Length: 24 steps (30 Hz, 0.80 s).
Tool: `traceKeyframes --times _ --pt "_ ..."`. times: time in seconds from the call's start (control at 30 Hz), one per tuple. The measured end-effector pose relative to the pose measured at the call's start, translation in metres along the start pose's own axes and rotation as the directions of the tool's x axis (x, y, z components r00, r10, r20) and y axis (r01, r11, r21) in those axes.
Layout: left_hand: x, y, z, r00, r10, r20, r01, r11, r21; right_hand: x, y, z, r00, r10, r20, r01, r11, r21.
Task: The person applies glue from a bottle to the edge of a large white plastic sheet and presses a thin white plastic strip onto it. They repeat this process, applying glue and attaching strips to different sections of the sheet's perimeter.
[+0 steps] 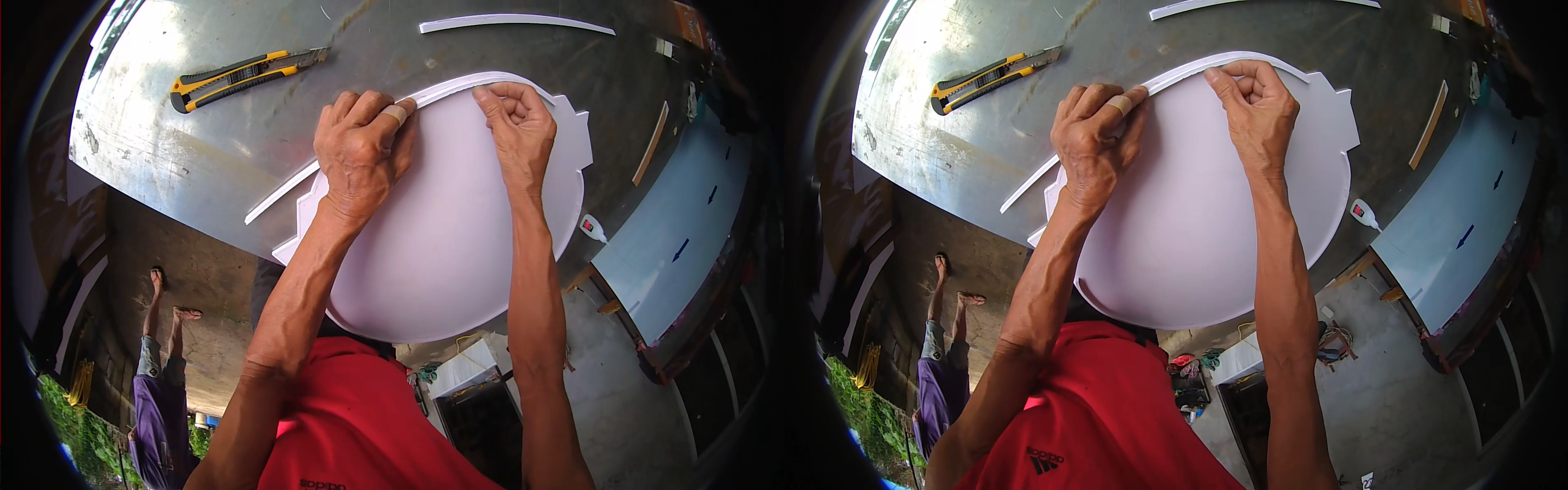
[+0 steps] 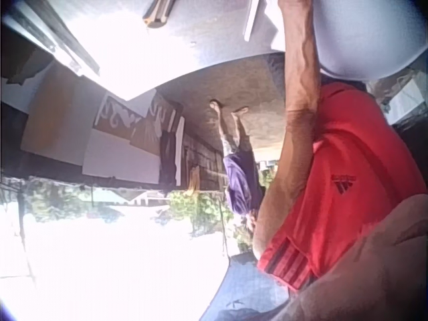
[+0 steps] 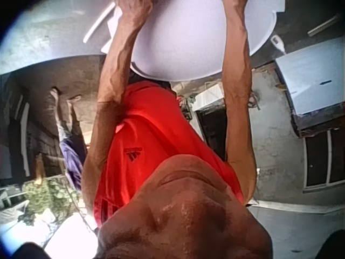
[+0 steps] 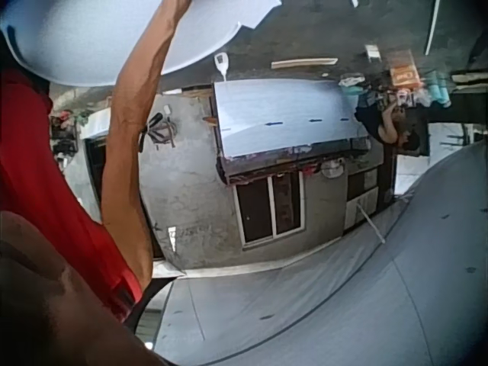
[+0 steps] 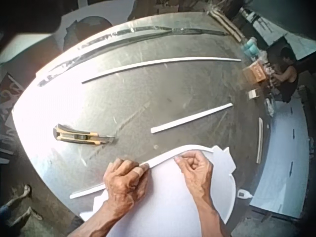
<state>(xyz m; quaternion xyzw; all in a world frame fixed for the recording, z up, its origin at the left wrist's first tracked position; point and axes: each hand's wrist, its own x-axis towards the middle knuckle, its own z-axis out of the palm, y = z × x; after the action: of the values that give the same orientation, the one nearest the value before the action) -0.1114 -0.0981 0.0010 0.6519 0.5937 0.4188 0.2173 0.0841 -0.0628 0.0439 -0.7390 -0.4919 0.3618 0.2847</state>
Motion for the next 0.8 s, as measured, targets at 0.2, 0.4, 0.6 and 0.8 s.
traceKeyframes --times 0.2,0.4,0.6,0.8 --pt "0.0 -0.001 -0.002 1.0 -0.005 0.017 0.005 1.0 0.001 0.001 0.0 0.008 0.868 -0.461 0.183 0.496 0.818 -0.29" --pt "0.002 -0.001 -0.002 1.0 0.001 0.023 -0.001 1.0 -0.019 0.005 0.002 0.01 0.801 -0.56 0.21 0.598 0.766 -0.237" --pt "0.001 -0.003 -0.002 1.0 0.012 0.012 -0.012 1.0 -0.001 0.014 0.003 0.008 0.721 -0.642 0.258 0.692 0.682 -0.237" --pt "0.001 -0.001 0.002 0.999 -0.008 -0.047 0.008 1.0 0.004 0.016 0.004 0.006 0.67 -0.683 0.292 0.742 0.629 -0.231"
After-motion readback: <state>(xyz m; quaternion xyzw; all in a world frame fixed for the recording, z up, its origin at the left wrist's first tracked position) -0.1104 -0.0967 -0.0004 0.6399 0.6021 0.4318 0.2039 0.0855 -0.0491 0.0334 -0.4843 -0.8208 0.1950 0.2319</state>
